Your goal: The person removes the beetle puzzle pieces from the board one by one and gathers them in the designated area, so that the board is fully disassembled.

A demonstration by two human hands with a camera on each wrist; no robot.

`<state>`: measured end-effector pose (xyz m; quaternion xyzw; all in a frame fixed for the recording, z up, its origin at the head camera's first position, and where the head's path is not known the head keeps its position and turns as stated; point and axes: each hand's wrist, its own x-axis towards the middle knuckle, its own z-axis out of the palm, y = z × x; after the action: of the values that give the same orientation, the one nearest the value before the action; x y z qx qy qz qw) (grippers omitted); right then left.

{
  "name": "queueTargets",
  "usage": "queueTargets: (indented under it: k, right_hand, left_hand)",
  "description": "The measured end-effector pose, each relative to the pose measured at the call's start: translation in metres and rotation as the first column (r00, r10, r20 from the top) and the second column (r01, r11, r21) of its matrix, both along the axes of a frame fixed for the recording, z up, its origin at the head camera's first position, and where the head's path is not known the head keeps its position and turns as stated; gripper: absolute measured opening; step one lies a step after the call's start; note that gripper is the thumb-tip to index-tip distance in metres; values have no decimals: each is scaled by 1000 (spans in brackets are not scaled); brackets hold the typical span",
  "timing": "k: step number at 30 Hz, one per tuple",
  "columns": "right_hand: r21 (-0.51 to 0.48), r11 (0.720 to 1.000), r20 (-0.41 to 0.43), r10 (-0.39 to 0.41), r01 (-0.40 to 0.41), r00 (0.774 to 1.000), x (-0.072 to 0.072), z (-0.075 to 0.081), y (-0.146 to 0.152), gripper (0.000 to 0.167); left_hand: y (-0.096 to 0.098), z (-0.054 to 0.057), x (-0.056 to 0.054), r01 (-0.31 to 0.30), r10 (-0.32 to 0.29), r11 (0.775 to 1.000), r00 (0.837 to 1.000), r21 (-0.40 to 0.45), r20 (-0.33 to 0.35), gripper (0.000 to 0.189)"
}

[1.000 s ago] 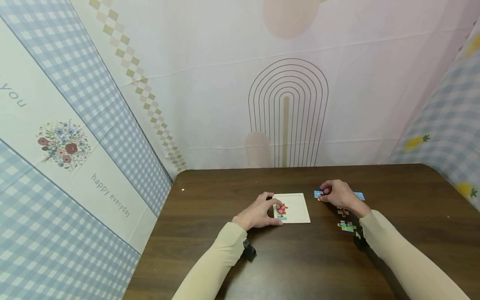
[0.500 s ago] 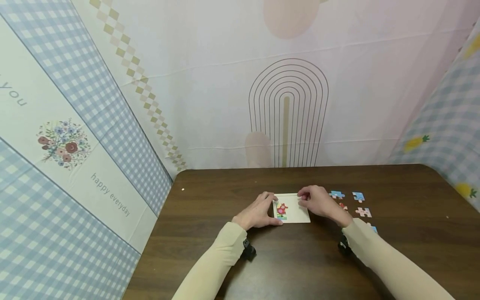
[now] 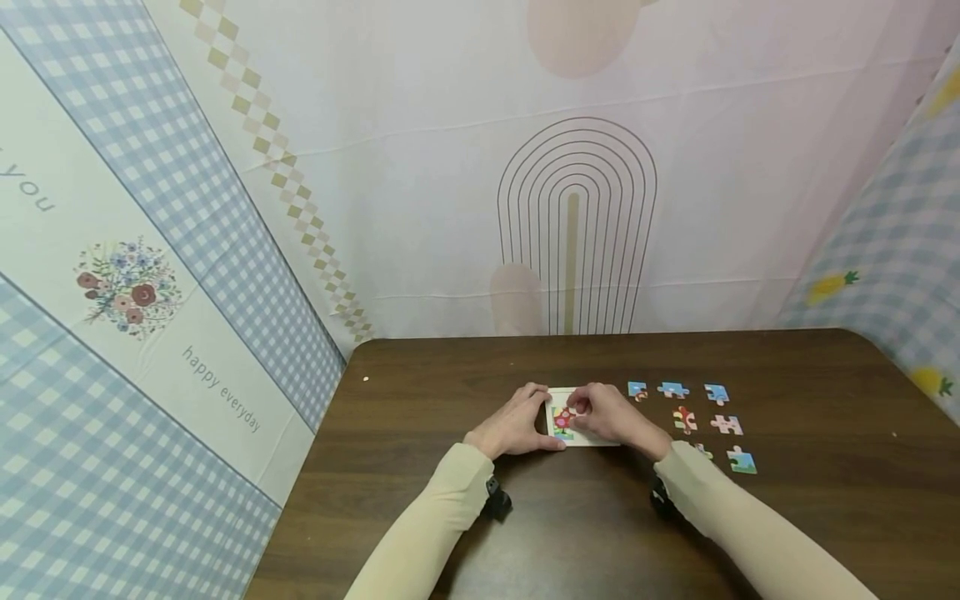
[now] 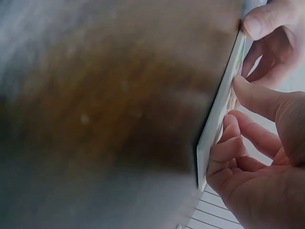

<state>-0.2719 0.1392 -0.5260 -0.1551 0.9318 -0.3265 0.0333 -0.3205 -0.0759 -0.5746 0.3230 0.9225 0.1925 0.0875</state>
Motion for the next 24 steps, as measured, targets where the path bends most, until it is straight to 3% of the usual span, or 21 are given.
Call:
queueTargets:
  k: [8, 17, 24]
  right_hand:
    - [-17, 1000, 12, 15, -15, 1000, -1, -1, -1, 17]
    - [-58, 998, 13, 22, -21, 1000, -2, -1, -1, 21]
    - [-49, 999, -4, 7, -7, 1000, -4, -2, 0, 18]
  left_hand:
    - [0, -1, -1, 16, -14, 999, 998, 37, -57, 67]
    - [3, 5, -1, 0, 2, 999, 998, 39, -62, 68]
    - [3, -1, -4, 4, 0, 999, 998, 50, -64, 70]
